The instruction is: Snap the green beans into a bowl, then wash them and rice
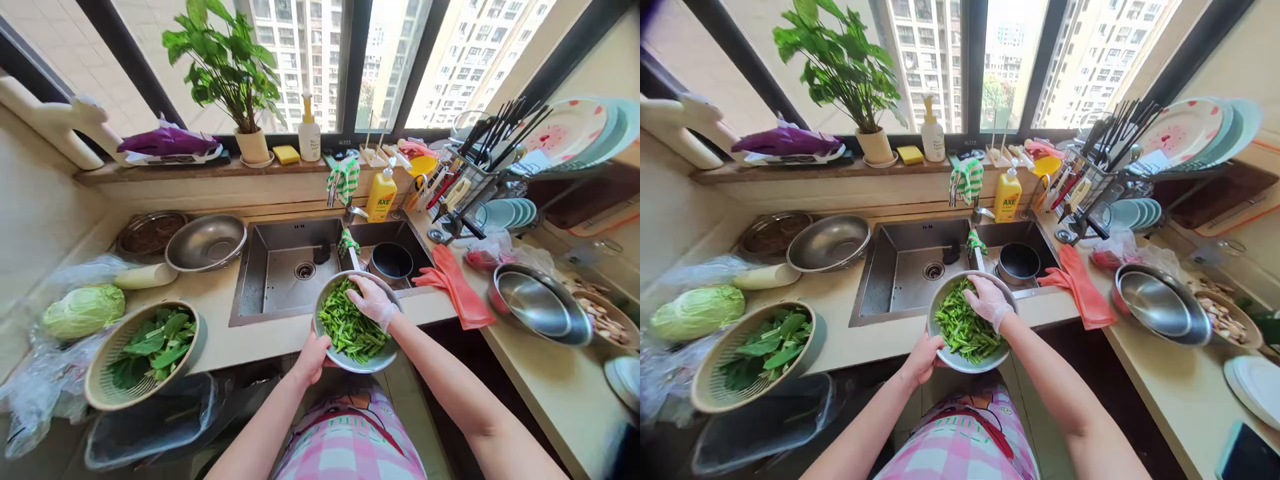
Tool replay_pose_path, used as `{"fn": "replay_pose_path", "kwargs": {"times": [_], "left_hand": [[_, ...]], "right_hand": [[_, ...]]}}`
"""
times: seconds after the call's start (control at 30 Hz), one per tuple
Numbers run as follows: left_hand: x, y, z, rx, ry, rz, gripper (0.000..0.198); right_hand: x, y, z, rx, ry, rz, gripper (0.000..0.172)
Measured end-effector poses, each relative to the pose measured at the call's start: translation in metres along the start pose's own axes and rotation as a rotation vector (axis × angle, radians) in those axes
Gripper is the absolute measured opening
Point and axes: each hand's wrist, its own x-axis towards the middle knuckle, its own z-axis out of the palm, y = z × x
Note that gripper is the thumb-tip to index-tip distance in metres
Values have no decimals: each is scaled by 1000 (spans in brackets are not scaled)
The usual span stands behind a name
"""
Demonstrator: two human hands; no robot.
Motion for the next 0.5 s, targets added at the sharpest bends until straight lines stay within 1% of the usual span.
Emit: {"fn": "replay_pose_path", "kwargs": {"times": [0.03,0.1,0.17,0.2,0.23,0.3,0.37,0.43,0.5], "left_hand": [[3,2,7,-2,-9,3,62],[13,8,19,-26,-13,19,69],[26,17,30,-79,0,54,73],[34,21,34,-111,21,73,73],[42,25,39,-140,50,93,71],[58,30,47,-184,119,147,66],[73,31,56,-214,162,207,62],[86,29,64,-235,170,248,60],[96,26,68,-243,155,249,59]], "right_hand": [[11,5,2,-33,-60,-21,44],[26,10,4,-78,-225,-73,50],[33,13,3,-151,-371,-148,59],[34,15,3,-202,-414,-196,65],[35,17,2,-258,-435,-246,69],[37,25,3,-377,-431,-316,72],[42,37,6,-486,-422,-302,73],[53,49,12,-568,-445,-251,67],[67,59,19,-601,-491,-230,56]]}}
